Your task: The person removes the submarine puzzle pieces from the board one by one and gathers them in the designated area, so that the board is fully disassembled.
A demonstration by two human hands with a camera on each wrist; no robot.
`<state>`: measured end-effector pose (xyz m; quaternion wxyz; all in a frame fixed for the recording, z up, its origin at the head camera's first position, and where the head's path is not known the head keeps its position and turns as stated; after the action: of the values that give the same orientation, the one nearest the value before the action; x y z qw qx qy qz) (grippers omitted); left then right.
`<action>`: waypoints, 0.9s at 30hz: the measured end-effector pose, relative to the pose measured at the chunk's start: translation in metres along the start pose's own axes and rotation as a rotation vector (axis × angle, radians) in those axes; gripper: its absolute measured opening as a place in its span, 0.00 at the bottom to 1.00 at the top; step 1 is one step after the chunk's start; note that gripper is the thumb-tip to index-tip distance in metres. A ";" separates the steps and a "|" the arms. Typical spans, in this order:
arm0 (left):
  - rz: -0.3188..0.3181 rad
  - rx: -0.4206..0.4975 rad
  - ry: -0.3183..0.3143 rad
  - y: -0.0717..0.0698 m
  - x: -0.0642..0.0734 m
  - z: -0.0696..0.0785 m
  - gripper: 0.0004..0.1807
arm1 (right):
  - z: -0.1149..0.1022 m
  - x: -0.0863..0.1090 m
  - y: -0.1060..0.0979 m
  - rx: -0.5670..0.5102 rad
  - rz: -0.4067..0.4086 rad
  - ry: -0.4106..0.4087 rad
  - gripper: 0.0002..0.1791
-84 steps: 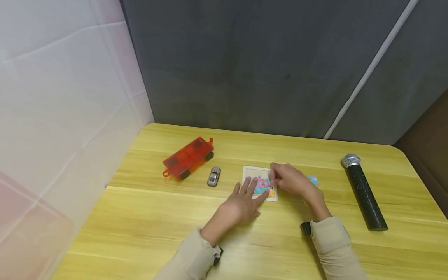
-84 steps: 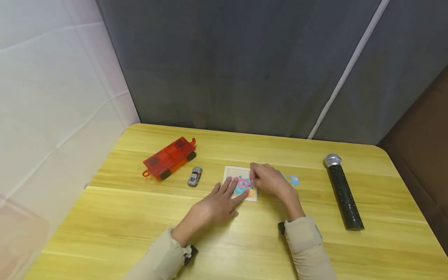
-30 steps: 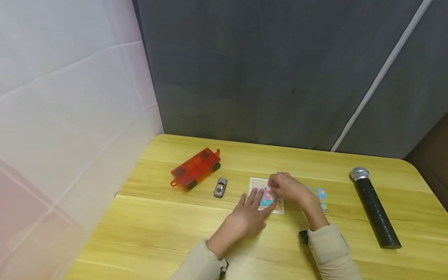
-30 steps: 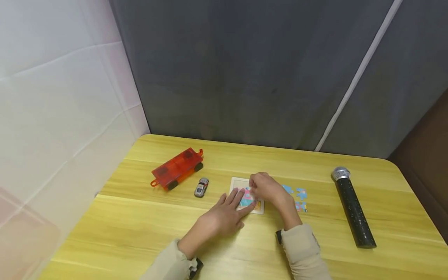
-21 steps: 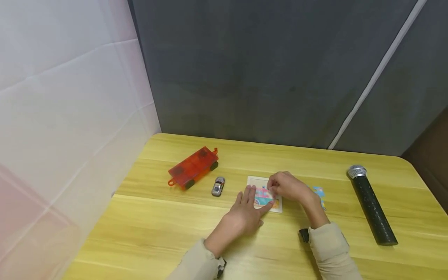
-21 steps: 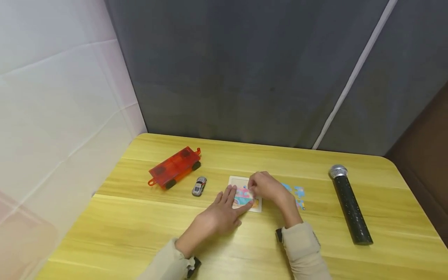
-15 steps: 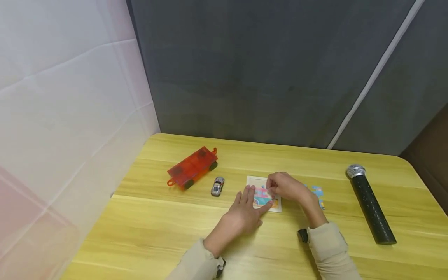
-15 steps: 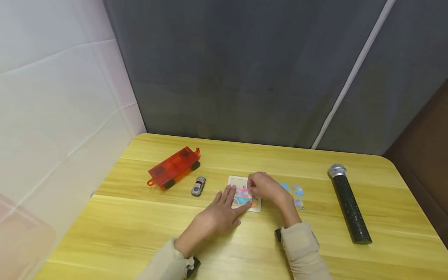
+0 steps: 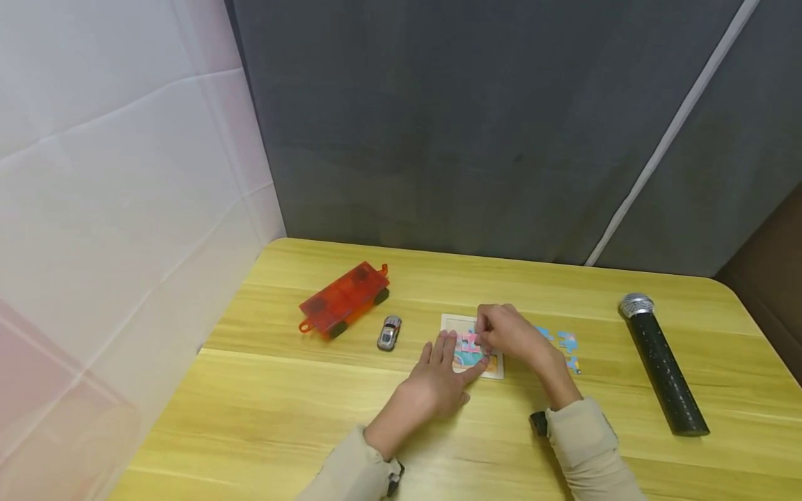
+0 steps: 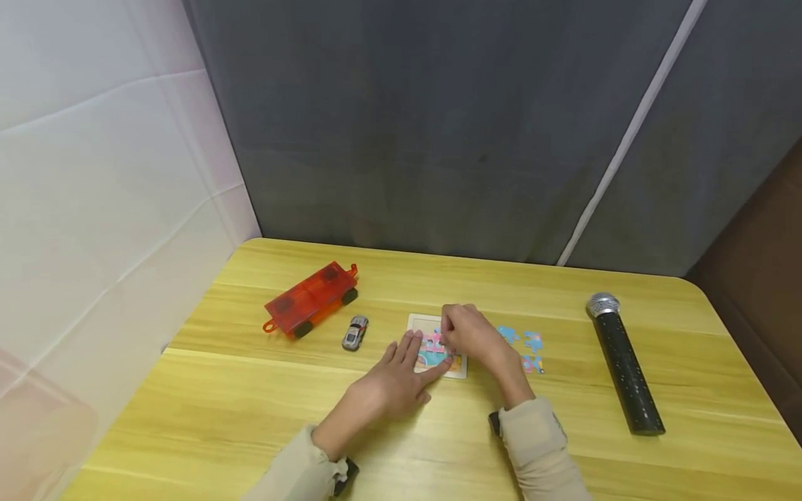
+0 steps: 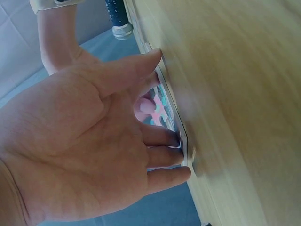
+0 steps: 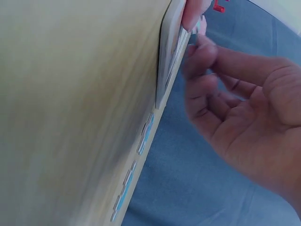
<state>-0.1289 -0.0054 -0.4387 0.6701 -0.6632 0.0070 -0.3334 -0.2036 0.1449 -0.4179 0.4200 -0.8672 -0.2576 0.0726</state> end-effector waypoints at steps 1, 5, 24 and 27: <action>0.002 0.001 0.001 0.001 -0.001 0.000 0.36 | 0.000 0.000 -0.001 -0.011 0.007 0.002 0.10; 0.009 -0.025 -0.006 -0.002 0.000 0.003 0.36 | 0.001 0.004 -0.011 -0.061 0.016 0.027 0.10; 0.024 -0.044 -0.021 -0.015 0.015 0.006 0.37 | 0.054 0.056 -0.057 -0.022 -0.136 0.351 0.12; 0.025 -0.043 -0.019 -0.015 0.014 0.006 0.38 | 0.053 0.054 -0.053 0.012 -0.119 0.372 0.13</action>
<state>-0.1212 -0.0047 -0.4186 0.6598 -0.6803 0.0159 -0.3187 -0.1959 0.2365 -0.4061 0.4689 -0.8465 -0.2256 -0.1124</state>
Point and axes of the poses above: each hand's wrist, its own x-axis away from the middle knuckle, its own y-axis out of the palm, z = x × y, the point moved 3 cm from there along -x, towards the middle knuckle
